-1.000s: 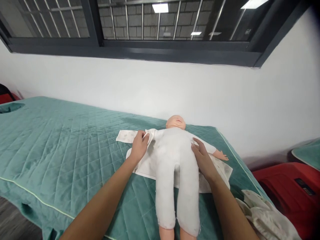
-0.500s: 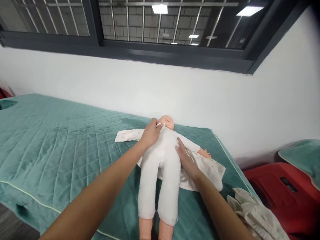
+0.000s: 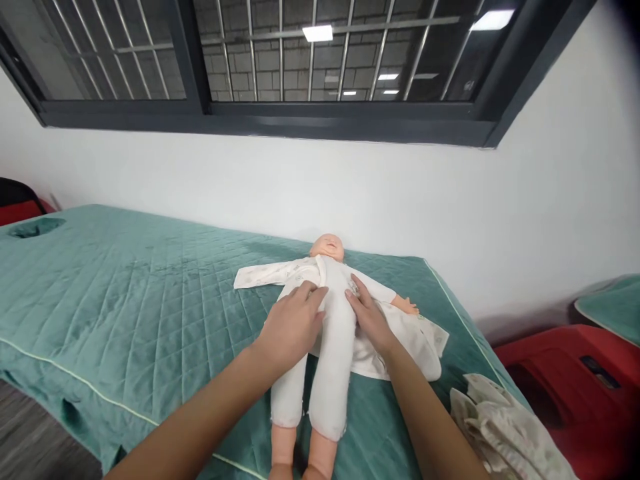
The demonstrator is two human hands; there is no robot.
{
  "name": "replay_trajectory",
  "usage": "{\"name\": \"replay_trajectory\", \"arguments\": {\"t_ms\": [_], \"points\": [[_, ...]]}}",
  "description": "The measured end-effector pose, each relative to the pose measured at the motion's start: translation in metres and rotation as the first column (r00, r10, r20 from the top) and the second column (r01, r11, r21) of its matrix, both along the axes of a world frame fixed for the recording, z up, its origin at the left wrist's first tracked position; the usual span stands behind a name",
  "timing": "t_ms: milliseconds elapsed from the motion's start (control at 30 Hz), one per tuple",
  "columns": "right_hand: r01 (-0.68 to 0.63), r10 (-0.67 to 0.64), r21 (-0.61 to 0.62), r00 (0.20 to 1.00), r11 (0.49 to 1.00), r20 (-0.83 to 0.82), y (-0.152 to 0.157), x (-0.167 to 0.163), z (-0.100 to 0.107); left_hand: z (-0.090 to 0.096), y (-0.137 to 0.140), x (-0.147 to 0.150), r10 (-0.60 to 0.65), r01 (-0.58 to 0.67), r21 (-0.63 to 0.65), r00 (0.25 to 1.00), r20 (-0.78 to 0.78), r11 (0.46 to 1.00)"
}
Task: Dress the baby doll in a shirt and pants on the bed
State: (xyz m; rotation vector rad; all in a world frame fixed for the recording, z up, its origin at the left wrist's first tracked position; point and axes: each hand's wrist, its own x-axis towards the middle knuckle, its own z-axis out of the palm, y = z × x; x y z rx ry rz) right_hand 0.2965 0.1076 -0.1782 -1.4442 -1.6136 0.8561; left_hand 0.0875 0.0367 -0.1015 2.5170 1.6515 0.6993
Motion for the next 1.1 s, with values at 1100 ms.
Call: {"name": "replay_trajectory", "arguments": {"t_ms": [1100], "points": [[0.001, -0.001, -0.046, 1.0, 0.999, 0.002, -0.01, 0.0, 0.008, 0.003, 0.095, 0.043, -0.115, 0.125, -0.071, 0.985, 0.129, 0.99]]}}
